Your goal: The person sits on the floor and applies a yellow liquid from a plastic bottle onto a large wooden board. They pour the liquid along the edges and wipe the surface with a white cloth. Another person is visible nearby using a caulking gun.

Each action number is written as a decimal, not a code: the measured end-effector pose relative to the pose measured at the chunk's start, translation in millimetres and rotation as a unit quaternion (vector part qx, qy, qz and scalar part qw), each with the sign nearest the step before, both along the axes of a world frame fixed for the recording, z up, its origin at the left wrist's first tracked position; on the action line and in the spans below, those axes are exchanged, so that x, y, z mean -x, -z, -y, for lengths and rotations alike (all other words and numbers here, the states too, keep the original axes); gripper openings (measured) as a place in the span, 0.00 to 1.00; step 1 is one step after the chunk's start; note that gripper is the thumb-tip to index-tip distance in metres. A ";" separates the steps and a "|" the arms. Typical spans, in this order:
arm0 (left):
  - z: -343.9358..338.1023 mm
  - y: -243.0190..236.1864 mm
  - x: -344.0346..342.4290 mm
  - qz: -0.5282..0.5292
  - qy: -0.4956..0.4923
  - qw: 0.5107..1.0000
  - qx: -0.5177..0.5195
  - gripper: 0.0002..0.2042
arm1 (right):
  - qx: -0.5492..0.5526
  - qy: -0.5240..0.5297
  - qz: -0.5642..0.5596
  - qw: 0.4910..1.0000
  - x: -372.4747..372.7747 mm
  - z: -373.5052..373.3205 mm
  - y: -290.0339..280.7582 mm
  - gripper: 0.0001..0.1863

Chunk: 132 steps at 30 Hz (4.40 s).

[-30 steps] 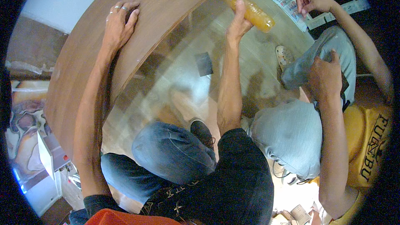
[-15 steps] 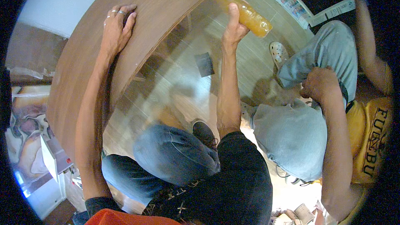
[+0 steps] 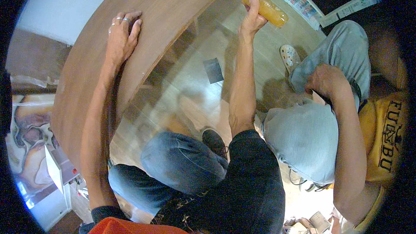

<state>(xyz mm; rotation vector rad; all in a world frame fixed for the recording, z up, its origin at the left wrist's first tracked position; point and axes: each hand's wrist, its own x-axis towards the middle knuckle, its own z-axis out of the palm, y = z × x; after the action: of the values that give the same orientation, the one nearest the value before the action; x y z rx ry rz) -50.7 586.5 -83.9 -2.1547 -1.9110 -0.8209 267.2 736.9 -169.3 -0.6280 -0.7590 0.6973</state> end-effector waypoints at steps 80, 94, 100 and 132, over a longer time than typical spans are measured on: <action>-8.1 -10.7 -2.4 0.001 -0.017 0.999 0.032 0.11 | 0.048 -0.017 0.034 0.998 -41.0 -57.5 0.3 0.16; -90.5 0.1 10.0 -0.015 -0.001 1.000 0.027 0.18 | 0.087 -0.137 -0.092 0.982 -79.2 -96.3 8.4 0.22; -90.1 -5.2 8.6 -0.034 0.003 0.999 0.034 0.18 | 0.085 -0.104 -0.118 0.984 -68.0 -106.5 12.0 0.22; -84.0 -8.2 11.1 -0.046 -0.028 0.995 0.078 0.19 | 0.048 0.021 -0.042 0.998 -47.1 -117.0 14.5 0.17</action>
<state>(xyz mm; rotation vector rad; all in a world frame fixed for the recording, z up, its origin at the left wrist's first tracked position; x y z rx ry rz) -61.8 670.5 -75.7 -2.1710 -2.0398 -0.5686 314.3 854.0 -183.7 -0.6948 -0.6355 0.7201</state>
